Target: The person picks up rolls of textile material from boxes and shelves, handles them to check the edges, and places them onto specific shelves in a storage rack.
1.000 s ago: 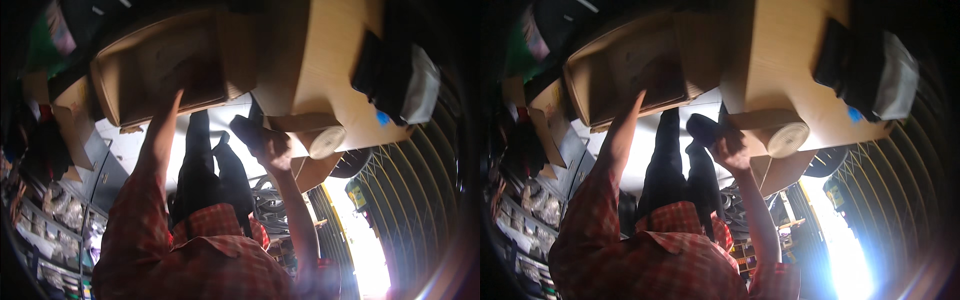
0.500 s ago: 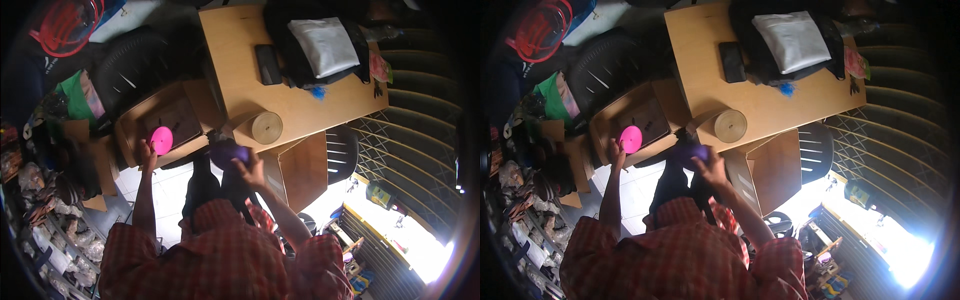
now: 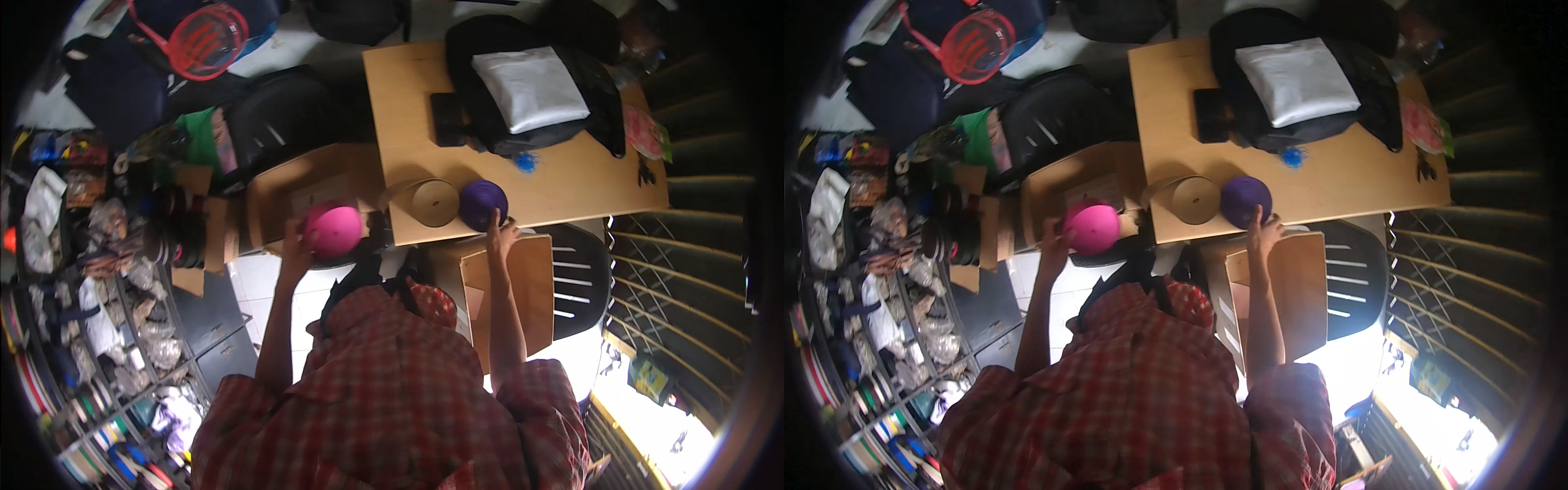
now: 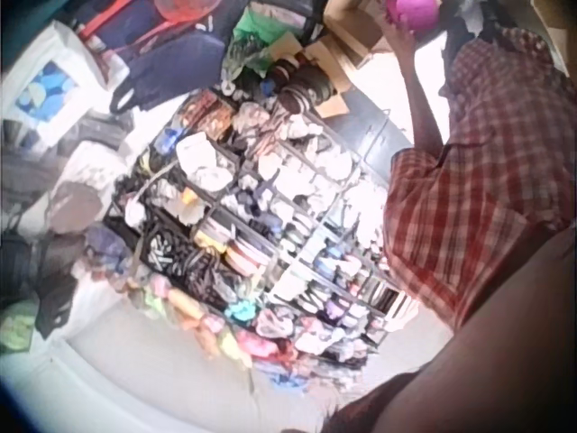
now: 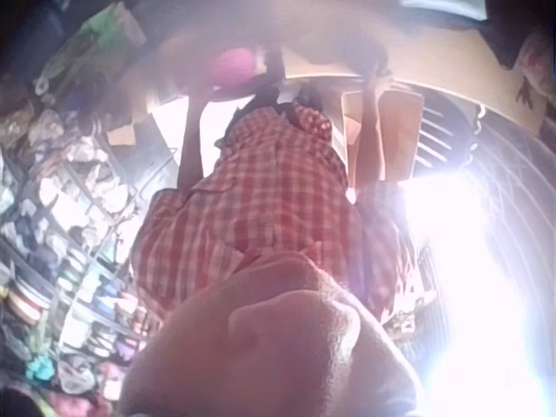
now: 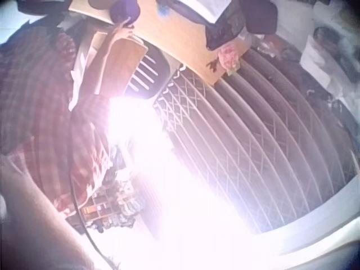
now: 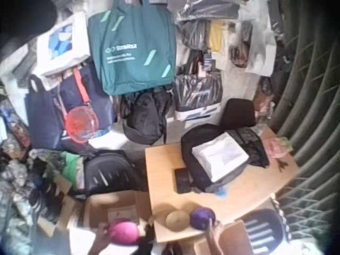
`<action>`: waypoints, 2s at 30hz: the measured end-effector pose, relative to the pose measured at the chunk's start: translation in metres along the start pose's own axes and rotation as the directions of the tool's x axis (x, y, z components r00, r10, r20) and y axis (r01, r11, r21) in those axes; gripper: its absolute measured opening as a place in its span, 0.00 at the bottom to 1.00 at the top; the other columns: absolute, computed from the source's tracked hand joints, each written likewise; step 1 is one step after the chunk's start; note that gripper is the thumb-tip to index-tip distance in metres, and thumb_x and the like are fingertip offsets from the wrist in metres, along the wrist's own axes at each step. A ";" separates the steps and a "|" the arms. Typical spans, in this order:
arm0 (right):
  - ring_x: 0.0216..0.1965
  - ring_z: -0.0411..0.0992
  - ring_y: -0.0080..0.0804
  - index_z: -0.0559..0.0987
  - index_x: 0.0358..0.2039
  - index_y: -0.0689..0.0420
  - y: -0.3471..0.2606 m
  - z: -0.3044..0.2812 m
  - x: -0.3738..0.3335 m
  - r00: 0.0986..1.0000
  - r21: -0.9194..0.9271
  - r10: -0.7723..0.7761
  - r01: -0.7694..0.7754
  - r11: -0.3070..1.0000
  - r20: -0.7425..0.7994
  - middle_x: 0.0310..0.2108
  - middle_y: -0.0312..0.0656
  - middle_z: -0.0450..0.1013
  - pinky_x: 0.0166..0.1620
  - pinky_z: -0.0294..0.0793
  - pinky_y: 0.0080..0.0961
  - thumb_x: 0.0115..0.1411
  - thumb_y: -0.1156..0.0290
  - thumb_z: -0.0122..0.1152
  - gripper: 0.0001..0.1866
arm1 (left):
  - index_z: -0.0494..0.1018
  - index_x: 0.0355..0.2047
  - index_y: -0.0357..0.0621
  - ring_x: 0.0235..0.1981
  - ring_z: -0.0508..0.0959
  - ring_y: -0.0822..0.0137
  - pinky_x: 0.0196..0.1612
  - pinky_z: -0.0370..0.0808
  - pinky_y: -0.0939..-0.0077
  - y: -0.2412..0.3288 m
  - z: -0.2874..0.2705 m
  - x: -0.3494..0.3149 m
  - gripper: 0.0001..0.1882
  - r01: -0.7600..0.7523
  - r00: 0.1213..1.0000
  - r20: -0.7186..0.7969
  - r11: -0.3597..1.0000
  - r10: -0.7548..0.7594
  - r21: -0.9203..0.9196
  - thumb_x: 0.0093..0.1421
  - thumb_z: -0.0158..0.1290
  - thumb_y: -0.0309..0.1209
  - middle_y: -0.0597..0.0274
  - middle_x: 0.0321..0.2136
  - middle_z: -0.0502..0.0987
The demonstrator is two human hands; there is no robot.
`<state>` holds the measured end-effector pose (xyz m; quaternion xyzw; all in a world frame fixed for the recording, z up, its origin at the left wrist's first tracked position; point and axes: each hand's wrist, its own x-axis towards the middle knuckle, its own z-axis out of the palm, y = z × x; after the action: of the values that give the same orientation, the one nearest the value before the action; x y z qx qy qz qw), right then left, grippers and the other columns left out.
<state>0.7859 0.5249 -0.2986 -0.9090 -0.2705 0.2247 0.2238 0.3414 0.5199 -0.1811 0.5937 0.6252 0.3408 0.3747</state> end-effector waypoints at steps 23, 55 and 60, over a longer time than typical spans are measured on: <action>0.37 0.72 0.23 0.76 0.41 0.65 -0.156 -0.116 -0.138 0.345 0.798 -0.745 -0.020 0.602 0.571 0.35 0.39 0.76 0.44 0.72 0.22 0.48 0.72 0.72 0.21 | 0.70 0.54 0.45 0.43 0.76 0.52 0.46 0.71 0.66 0.163 0.017 -0.016 0.18 -0.347 0.934 0.178 0.909 0.311 0.231 0.64 0.43 0.28 0.40 0.42 0.73; 0.52 0.68 0.35 0.66 0.55 0.61 -0.153 -0.024 -0.614 -0.434 0.643 -0.667 -0.228 0.731 0.605 0.51 0.44 0.67 0.54 0.68 0.33 0.67 0.54 0.46 0.25 | 0.66 0.52 0.37 0.50 0.73 0.59 0.53 0.68 0.70 0.077 -0.160 -0.377 0.19 -0.122 0.021 -0.985 0.977 -0.171 -0.172 0.61 0.48 0.28 0.51 0.47 0.73; 0.65 0.50 0.44 0.46 0.66 0.58 -0.131 -0.024 -0.692 -0.782 0.905 -0.571 -0.022 0.425 0.249 0.63 0.47 0.50 0.64 0.55 0.39 0.47 0.57 0.72 0.55 | 0.68 0.50 0.35 0.46 0.74 0.66 0.51 0.69 0.73 0.067 -0.202 -0.461 0.16 -0.280 -0.253 -0.869 0.892 -0.425 -0.354 0.64 0.47 0.31 0.53 0.43 0.76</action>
<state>0.2268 0.2069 -0.0119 0.1091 -0.6680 0.7251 0.1270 0.2042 0.0684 0.0051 -0.0546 0.6128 0.7782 -0.1260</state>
